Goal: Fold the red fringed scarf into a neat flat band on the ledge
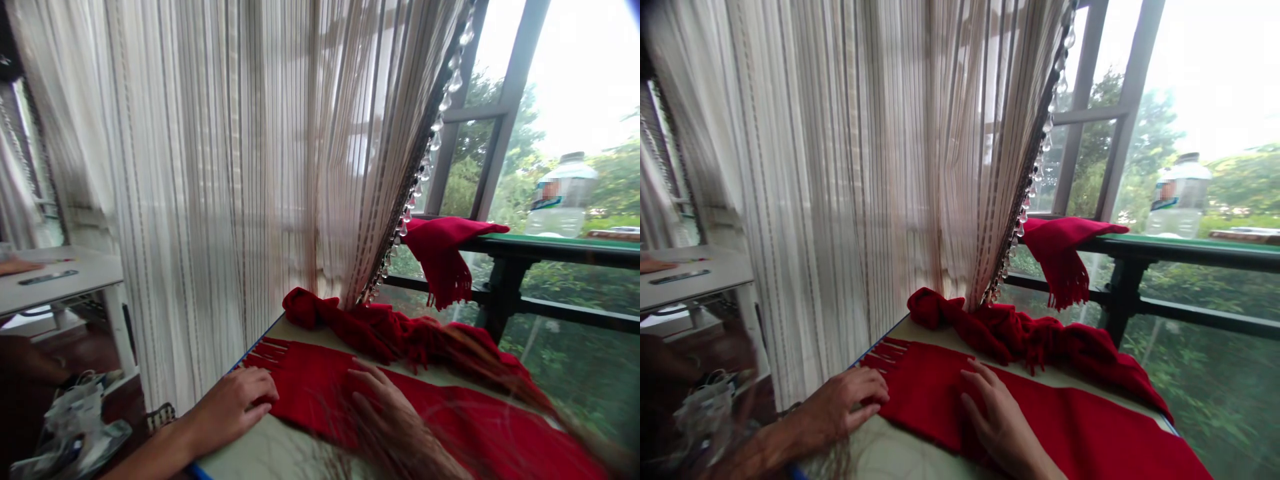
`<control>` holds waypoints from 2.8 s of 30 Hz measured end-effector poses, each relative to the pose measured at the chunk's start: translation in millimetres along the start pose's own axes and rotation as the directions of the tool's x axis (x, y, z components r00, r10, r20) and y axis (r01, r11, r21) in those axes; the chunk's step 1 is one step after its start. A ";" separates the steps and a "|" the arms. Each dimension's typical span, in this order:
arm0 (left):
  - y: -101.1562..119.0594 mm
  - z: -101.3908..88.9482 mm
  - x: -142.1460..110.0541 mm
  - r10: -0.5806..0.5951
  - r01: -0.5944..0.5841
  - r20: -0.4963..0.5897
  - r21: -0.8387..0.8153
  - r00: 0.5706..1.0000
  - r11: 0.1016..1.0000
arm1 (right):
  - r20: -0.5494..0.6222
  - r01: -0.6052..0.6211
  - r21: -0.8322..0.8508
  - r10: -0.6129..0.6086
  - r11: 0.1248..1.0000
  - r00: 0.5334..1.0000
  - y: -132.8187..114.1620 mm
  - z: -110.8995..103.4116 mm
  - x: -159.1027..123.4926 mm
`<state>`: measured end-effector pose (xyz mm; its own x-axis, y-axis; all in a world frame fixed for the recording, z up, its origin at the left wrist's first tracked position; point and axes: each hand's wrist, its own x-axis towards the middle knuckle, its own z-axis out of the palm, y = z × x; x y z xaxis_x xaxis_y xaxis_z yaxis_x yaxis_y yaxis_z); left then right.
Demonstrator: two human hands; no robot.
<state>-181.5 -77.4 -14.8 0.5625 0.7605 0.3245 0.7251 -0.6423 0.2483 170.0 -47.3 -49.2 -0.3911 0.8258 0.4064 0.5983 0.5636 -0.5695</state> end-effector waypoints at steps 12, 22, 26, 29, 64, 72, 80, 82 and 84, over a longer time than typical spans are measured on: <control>-13.3 -5.4 -6.5 0.192 -0.192 0.033 0.019 0.981 0.981 | 0.091 0.013 -0.008 -0.013 1.000 0.996 -31.2 3.2 -14.0; -32.7 6.8 -11.2 0.222 -0.224 -0.087 -0.009 0.971 0.975 | 0.254 -0.030 -0.052 0.042 0.998 0.966 -31.0 -6.1 -7.1; -41.2 12.0 -12.4 0.212 -0.216 -0.084 -0.049 0.974 0.975 | 0.298 -0.061 -0.036 0.069 0.998 0.952 -32.6 -9.7 -4.0; -43.3 10.8 -12.4 0.193 -0.198 -0.077 -0.058 0.978 0.978 | 0.302 -0.071 -0.039 0.080 0.997 0.950 -31.8 -9.9 -3.5; 20.7 35.5 109.5 -0.179 0.170 0.149 0.074 0.973 0.983 | 0.117 -0.201 -0.349 0.256 0.915 0.960 4.2 -6.3 -2.8; 31.2 51.2 119.0 -0.103 0.114 0.238 -0.033 0.966 0.993 | 0.054 -0.203 -0.326 0.233 0.923 0.971 6.7 -4.3 -2.9; 32.8 51.4 112.0 -0.104 0.123 0.312 -0.044 0.945 0.991 | 0.079 -0.208 -0.266 0.236 0.941 0.969 10.9 -2.4 -4.3; 31.8 53.1 111.7 -0.095 0.115 0.293 -0.051 0.951 0.992 | 0.088 -0.185 -0.224 0.208 0.957 0.974 6.6 -3.9 -1.5; 30.4 54.6 111.1 -0.072 0.095 0.279 -0.070 0.958 0.993 | 0.109 -0.154 -0.184 0.176 0.971 0.978 -0.3 -4.8 5.7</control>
<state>-75.2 -7.2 -21.1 0.5976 0.8009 0.0383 0.7454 -0.5725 0.3415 171.0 -42.9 -43.3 -0.3536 0.9094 0.2189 0.7700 0.4159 -0.4838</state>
